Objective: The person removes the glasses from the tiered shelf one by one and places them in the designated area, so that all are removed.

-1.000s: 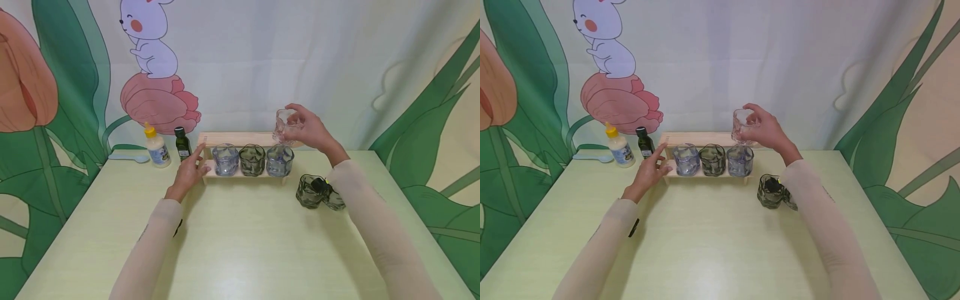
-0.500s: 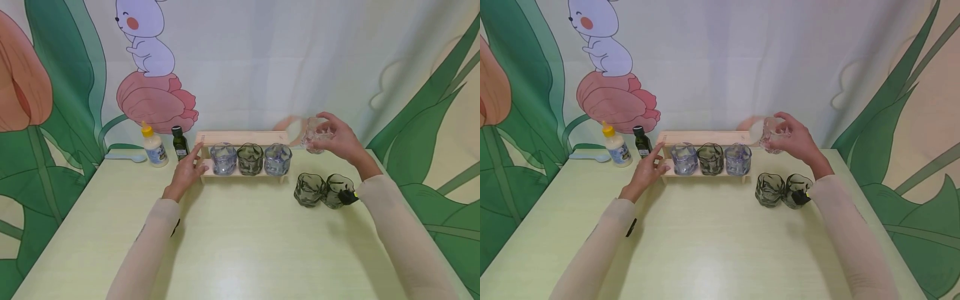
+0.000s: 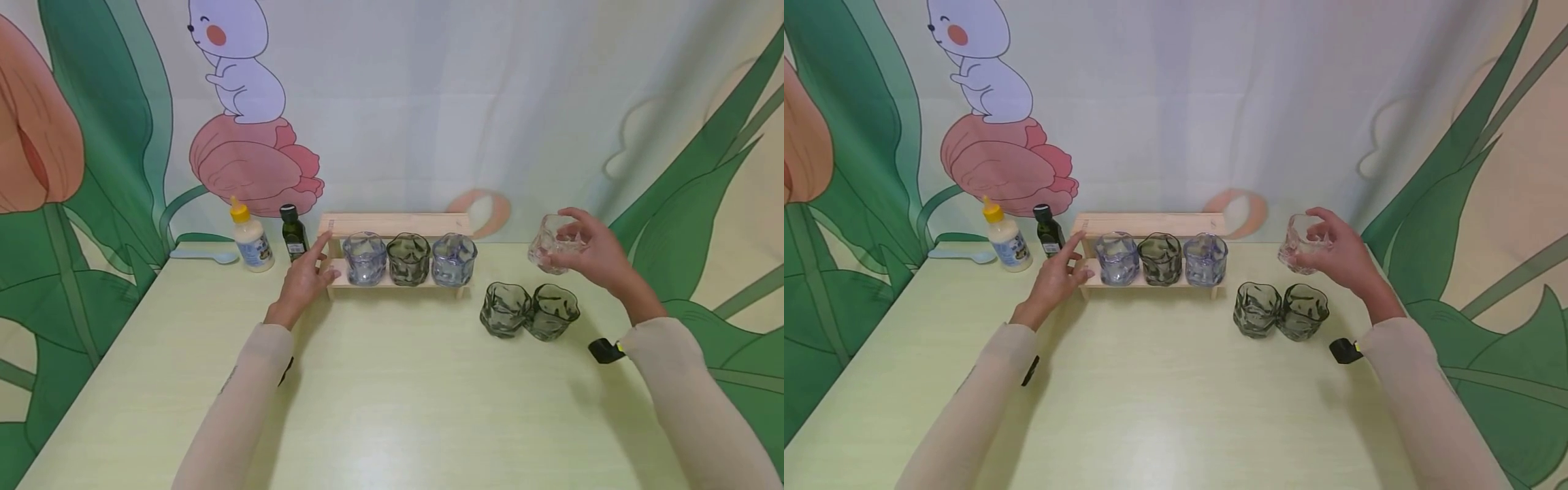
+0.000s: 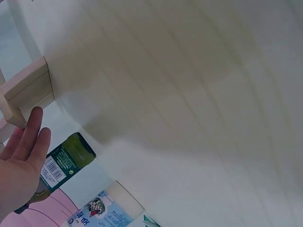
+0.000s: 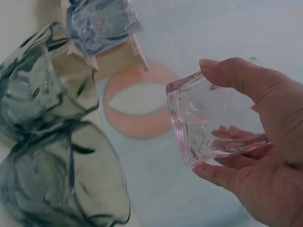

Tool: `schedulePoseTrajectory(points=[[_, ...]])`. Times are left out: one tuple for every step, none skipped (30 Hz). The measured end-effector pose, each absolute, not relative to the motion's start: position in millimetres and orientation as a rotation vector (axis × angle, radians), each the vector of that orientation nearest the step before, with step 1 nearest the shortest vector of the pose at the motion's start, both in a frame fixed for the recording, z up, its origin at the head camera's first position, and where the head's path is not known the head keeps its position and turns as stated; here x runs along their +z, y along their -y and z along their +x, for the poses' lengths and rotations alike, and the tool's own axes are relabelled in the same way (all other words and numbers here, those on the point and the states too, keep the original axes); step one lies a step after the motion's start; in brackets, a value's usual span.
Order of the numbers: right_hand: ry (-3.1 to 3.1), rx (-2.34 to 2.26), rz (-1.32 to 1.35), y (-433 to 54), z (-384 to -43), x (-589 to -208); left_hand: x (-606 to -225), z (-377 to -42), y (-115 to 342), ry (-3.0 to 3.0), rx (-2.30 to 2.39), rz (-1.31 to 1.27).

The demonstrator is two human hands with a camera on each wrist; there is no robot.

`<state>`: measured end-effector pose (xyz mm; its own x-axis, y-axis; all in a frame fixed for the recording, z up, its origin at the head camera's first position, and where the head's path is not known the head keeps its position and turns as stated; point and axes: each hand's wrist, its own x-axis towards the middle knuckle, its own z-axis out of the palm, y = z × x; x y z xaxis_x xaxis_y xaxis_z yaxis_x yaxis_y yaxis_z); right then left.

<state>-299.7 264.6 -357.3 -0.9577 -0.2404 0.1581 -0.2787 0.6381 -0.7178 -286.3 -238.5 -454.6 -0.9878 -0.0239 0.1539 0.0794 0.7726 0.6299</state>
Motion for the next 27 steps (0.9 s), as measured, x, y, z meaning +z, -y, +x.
schedulePoseTrajectory(points=[[2.797,1.233,0.438,-268.1,-297.5,-359.5,-454.4,-286.0,238.3,2.815,-1.009,-0.044],[2.792,1.23,0.435,-271.8,-295.4,-361.8,-454.2,-285.7,238.1,2.817,-1.012,-0.044],[2.794,1.223,0.423,-275.4,-293.5,-363.8,-454.1,-285.5,237.9,2.817,-1.015,-0.045],[2.795,1.212,0.412,-278.9,-291.7,-365.7,-454.1,-285.3,237.8,2.817,-1.018,-0.045],[2.797,1.201,0.4,-282.3,-290.1,-367.3,-454.2,-285.4,237.8,2.816,-1.021,-0.043],[2.802,1.183,0.385,-285.7,-288.8,-368.9,-454.3,-285.6,237.9,2.815,-1.025,-0.041],[2.806,1.177,0.369,-289.1,-287.5,-370.3,-454.5,-285.7,238.1,2.813,-1.029,-0.039],[2.81,1.174,0.353,-292.4,-286.4,-371.8,-454.8,-285.8,238.3,2.811,-1.033,-0.039],[2.814,1.172,0.333,-295.4,-285.5,-373.1,-455.2,-285.9,238.7,2.807,-1.035,-0.04],[2.814,1.174,0.324,-298.3,-284.7,-374.7,-455.6,-285.8,239.2,2.802,-1.031,-0.05],[2.813,1.179,0.318,-301.2,-284.0,-376.3,-456.0,-285.7,239.7,2.793,-1.029,-0.06],[2.811,1.183,0.31,-303.8,-283.0,-378.0,-456.4,-285.4,240.2,2.786,-1.025,-0.075],[2.81,1.192,0.301,-306.5,-282.1,-379.8,-456.8,-285.2,240.6,2.779,-1.021,-0.089],[2.807,1.198,0.297,-309.0,-281.0,-381.5,-457.2,-284.9,240.9,2.773,-1.018,-0.104],[2.806,1.2,0.29,-311.3,-280.1,-383.3,-457.7,-284.8,241.2,2.766,-1.014,-0.117],[2.804,1.201,0.285,-313.7,-279.4,-385.3,-458.1,-284.7,241.3,2.763,-1.011,-0.127],[2.802,1.202,0.281,-316.1,-278.3,-387.2,-458.3,-284.6,241.3,2.761,-1.013,-0.131],[2.806,1.196,0.267,-318.4,-277.3,-389.0,-458.5,-284.5,241.3,2.762,-1.013,-0.134],[2.808,1.195,0.261,-320.6,-276.4,-391.0,-458.6,-284.3,241.2,2.763,-1.015,-0.133],[2.807,1.199,0.258,-322.8,-275.4,-392.7,-458.5,-284.2,241.0,2.766,-1.017,-0.133],[2.811,1.196,0.245,-324.8,-274.8,-394.5,-458.3,-284.0,241.0,2.767,-1.016,-0.134],[2.815,1.196,0.238,-326.9,-274.0,-396.2,-457.9,-283.8,241.0,2.768,-1.018,-0.134],[2.819,1.196,0.232,-328.9,-273.1,-397.8,-457.4,-283.6,241.0,2.768,-1.021,-0.134],[2.823,1.192,0.223,-330.7,-272.5,-399.4,-457.1,-283.6,241.1,2.768,-1.022,-0.132],[2.822,1.197,0.223,-332.6,-271.9,-401.1,-456.7,-283.5,241.2,2.767,-1.024,-0.135],[2.824,1.197,0.217,-334.4,-271.6,-402.9,-456.2,-283.5,241.3,2.767,-1.026,-0.136],[2.828,1.194,0.212,-336.1,-270.9,-404.5,-456.1,-283.9,241.4,2.766,-1.027,-0.137]])
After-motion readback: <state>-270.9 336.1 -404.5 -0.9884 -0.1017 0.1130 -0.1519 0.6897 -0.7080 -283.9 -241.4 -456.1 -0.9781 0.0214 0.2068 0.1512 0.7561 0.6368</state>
